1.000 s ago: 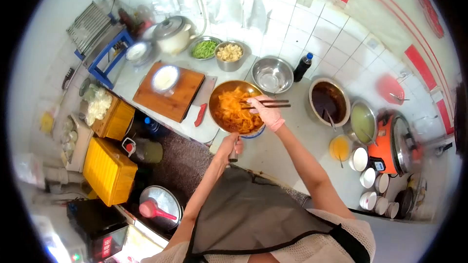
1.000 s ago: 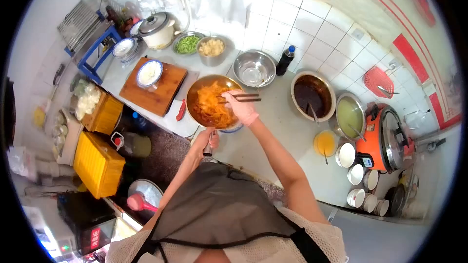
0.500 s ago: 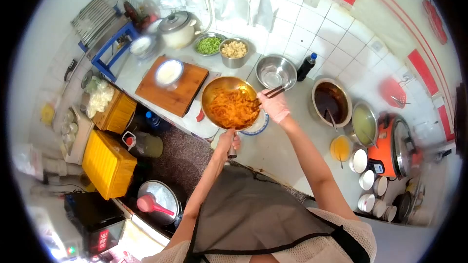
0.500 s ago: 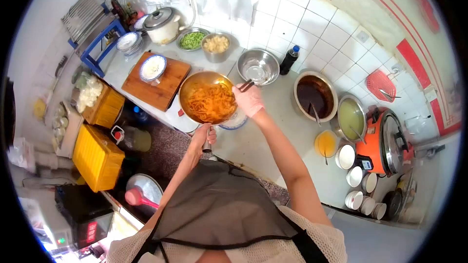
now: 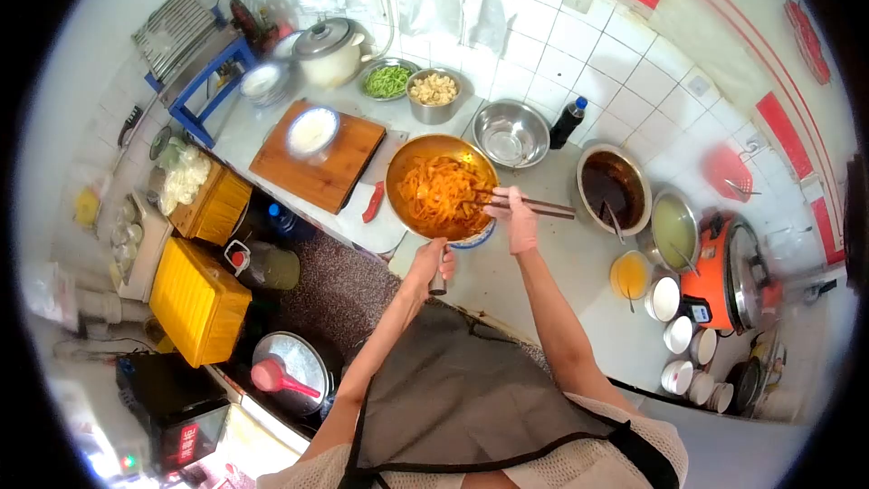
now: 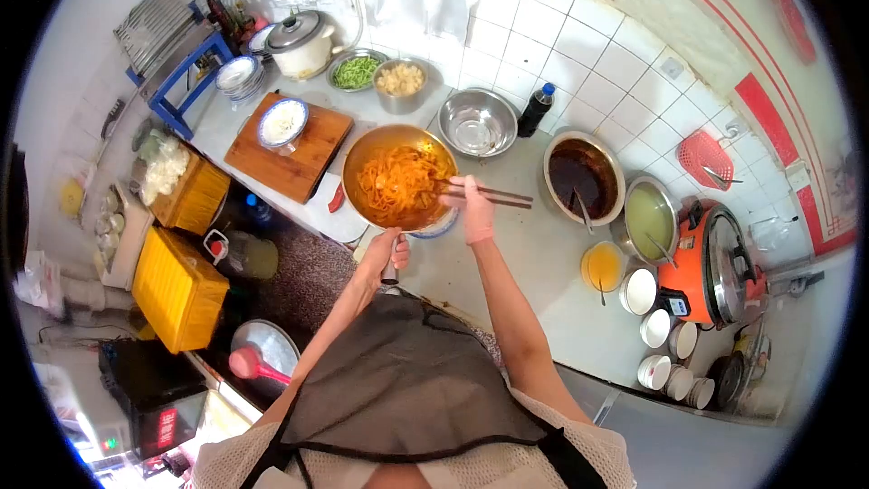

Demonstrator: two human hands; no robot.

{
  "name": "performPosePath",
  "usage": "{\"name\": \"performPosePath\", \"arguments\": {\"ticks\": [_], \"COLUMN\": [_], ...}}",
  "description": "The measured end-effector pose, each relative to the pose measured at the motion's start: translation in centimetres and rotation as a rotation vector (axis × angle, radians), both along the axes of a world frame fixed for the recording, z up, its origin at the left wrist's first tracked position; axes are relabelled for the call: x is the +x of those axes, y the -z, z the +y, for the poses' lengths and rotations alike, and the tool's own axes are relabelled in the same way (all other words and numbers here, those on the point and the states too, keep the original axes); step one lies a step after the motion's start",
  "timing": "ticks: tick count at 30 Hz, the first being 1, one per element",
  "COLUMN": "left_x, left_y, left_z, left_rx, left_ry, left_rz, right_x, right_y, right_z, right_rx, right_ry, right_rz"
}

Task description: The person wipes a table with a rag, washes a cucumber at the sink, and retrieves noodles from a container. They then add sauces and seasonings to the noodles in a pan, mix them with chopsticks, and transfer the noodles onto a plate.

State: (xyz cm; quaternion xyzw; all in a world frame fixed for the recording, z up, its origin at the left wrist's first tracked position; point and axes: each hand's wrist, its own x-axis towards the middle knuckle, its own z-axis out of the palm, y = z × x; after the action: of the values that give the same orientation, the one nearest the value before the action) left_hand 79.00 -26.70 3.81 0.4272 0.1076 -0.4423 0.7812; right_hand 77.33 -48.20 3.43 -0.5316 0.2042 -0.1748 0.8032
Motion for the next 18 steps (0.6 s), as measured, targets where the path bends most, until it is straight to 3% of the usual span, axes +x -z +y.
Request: {"name": "performPosePath", "arguments": {"ticks": [7,10,11,15,18], "left_x": [0.2,0.7,0.8,0.7,-0.1], "left_y": [-0.8,-0.8,-0.8,-1.4,-2.2], "left_z": [0.8,1.5,1.6,1.3,1.0], "left_rx": [-0.018,-0.053,-0.053,0.012,0.056], "left_ry": [0.031,0.043,0.044,0.161,0.238], "left_rz": [0.011,0.042,0.042,0.005,-0.019], "right_x": [1.1,1.4,1.6,5.1,12.1], "right_y": [-2.5,-9.3,-11.3,-18.6,-18.2], "right_z": [-2.9,-1.9,-0.5,5.9,6.0], "right_rx": [0.196,-0.231,-0.232,-0.728,-0.764], "right_ry": [0.036,-0.236,-0.235,-0.962,-0.983], "right_rz": [-0.143,-0.023,-0.023,0.212,0.158]}}
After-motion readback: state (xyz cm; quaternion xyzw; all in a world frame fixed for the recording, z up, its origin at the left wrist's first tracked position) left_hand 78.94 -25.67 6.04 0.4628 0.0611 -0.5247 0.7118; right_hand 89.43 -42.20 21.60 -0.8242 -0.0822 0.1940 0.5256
